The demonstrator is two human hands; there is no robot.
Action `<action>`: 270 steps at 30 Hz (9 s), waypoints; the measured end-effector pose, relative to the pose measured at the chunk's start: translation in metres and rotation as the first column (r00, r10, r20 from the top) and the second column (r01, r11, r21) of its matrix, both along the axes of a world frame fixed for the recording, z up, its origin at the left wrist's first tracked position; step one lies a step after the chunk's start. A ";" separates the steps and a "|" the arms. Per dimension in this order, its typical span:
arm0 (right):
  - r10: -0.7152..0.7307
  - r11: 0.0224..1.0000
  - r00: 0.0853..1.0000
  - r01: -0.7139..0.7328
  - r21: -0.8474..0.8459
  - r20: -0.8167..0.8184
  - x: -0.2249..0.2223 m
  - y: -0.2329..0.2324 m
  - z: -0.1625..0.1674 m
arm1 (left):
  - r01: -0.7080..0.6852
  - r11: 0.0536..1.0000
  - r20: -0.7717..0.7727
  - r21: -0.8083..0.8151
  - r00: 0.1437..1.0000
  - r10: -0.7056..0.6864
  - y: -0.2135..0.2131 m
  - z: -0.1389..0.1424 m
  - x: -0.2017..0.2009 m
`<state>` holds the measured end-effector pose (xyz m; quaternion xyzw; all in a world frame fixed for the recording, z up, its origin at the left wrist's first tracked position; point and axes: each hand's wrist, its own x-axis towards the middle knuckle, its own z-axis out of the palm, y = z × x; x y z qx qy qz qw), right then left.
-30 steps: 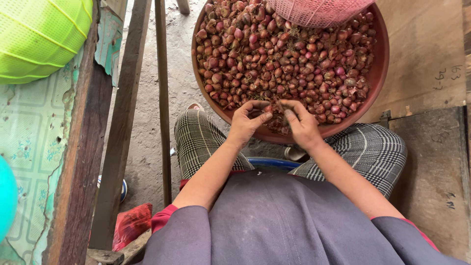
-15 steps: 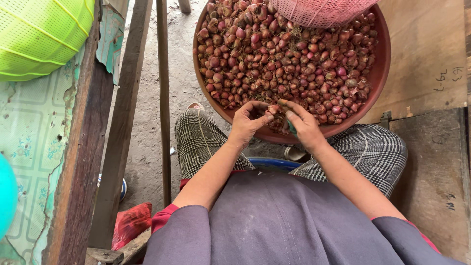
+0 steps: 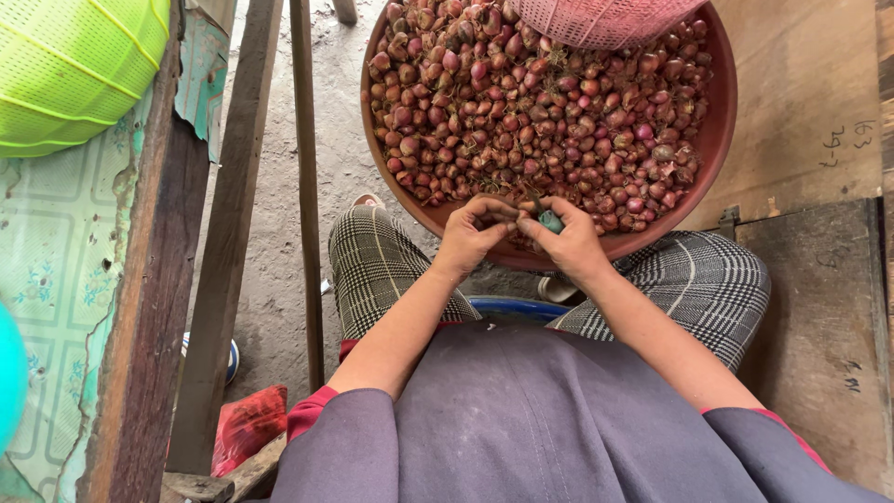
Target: The person sits with a large basin of untrimmed shallots on their lap and trims the root and stem ends off each shallot by hand using a small green trimming tool. Trimmed shallots are tossed into a green basket beside them, and the pile of untrimmed shallots gradually reduces.
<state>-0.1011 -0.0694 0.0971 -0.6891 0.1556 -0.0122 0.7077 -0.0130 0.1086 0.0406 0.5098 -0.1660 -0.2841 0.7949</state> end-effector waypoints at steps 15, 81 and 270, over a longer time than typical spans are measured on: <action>-0.114 0.924 0.993 0.118 -0.365 0.034 0.003 -0.001 -0.010 | -0.045 0.997 -0.165 -0.065 0.986 0.034 -0.007 0.004 -0.008; -0.226 0.957 0.974 0.228 -0.178 0.034 0.017 -0.050 -0.006 | -0.431 0.735 0.733 0.523 0.668 -0.129 -0.072 -0.002 0.078; -0.003 0.958 0.950 0.093 -0.271 0.313 0.003 -0.035 0.013 | 0.317 0.948 -0.458 -0.034 0.838 -0.297 -0.042 -0.006 0.014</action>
